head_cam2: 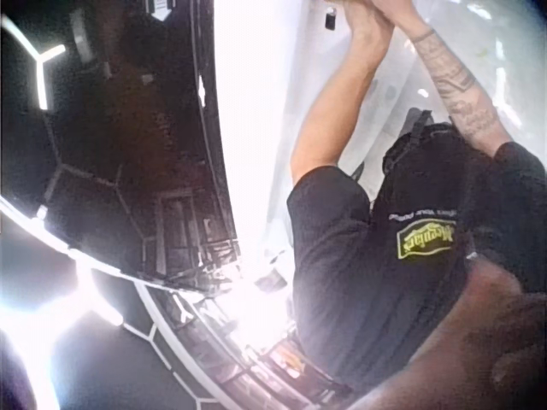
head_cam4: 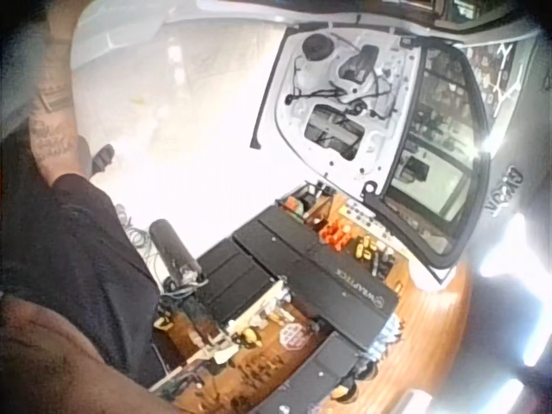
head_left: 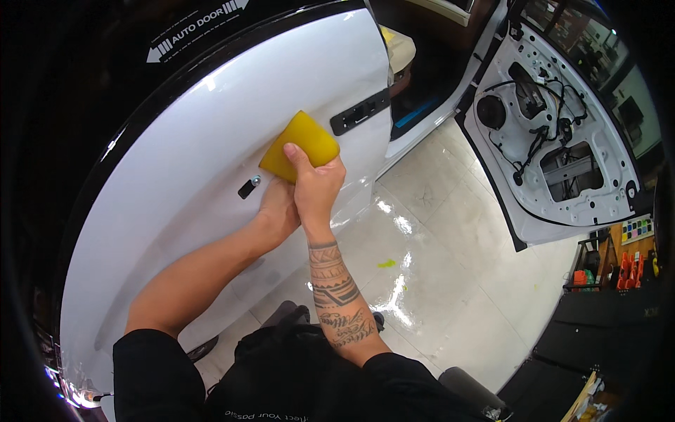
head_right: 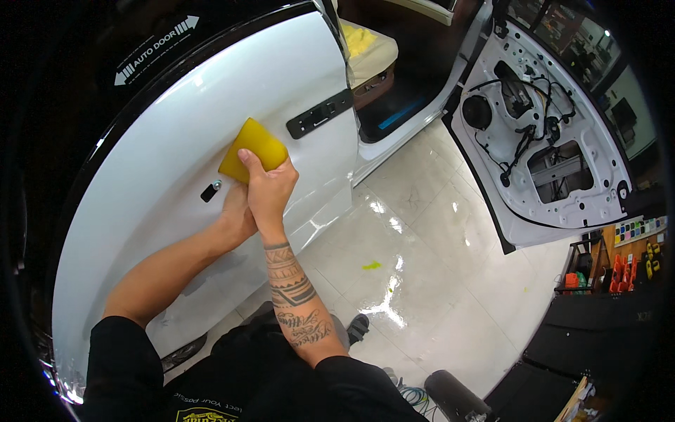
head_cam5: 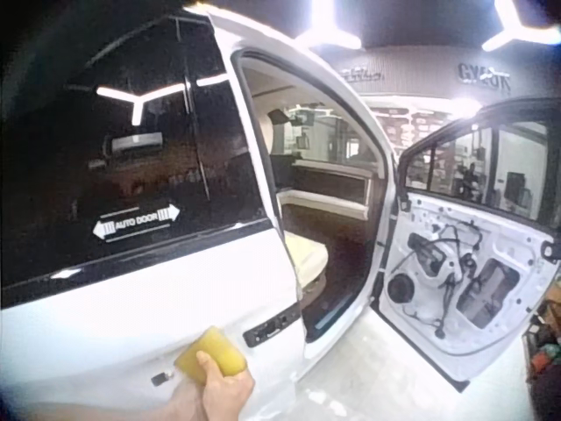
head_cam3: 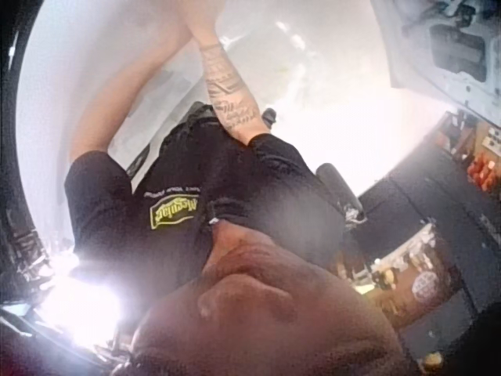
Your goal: The person applies a transparent protective film to the exterior of a white car door. They use a yellow squeegee to smooth the film and remove bubbles, then use a heat gun to warm the surface. Finally, they use a metal tool to trim excess film around the door handle.
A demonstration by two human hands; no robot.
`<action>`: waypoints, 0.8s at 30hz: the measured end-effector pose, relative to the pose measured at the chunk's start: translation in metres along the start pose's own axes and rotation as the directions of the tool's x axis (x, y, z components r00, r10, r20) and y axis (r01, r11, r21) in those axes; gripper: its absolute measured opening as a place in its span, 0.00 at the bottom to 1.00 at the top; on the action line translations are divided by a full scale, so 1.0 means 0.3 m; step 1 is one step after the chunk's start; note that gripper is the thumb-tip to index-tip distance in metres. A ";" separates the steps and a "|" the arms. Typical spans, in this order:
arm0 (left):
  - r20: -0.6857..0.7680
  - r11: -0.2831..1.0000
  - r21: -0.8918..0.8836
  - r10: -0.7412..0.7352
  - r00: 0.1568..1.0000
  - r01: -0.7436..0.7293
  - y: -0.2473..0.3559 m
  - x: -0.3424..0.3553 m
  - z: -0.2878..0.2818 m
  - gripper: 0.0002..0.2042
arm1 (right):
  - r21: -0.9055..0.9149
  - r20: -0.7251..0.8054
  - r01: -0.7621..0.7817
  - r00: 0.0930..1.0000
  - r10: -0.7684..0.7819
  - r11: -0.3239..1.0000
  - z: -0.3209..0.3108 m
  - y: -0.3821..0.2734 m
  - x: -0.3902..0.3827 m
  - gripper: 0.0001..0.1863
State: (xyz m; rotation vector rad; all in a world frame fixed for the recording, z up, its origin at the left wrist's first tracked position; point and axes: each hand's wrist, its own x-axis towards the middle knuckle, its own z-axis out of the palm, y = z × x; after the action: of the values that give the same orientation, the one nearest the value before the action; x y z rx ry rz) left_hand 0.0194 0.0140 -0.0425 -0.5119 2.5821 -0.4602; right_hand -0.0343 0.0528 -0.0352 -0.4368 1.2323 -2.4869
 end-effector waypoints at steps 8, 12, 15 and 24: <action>-0.273 0.959 0.280 0.049 0.961 0.031 -0.006 0.021 0.054 0.29 | 0.024 -0.072 0.010 0.997 -0.008 1.000 -0.007 0.032 0.072 0.15; -0.282 0.923 0.377 0.038 0.959 0.074 0.018 0.014 0.001 0.33 | 0.040 -0.122 0.048 0.992 -0.043 0.998 -0.047 0.036 0.137 0.15; -0.317 0.924 0.375 0.057 0.947 0.070 0.002 0.017 0.019 0.33 | -0.044 -0.140 0.071 0.987 -0.077 0.997 -0.057 0.035 0.150 0.14; -0.355 0.936 0.337 0.026 0.934 0.102 0.014 0.041 0.048 0.41 | -0.429 -0.123 0.266 0.930 -0.347 0.864 -0.043 -0.036 0.165 0.11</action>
State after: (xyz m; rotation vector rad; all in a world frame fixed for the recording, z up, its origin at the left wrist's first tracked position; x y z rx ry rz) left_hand 0.0152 0.0091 -0.0609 -0.3792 2.7349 -1.0949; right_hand -0.0857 0.0474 -0.0278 -0.5362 1.9139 -2.5727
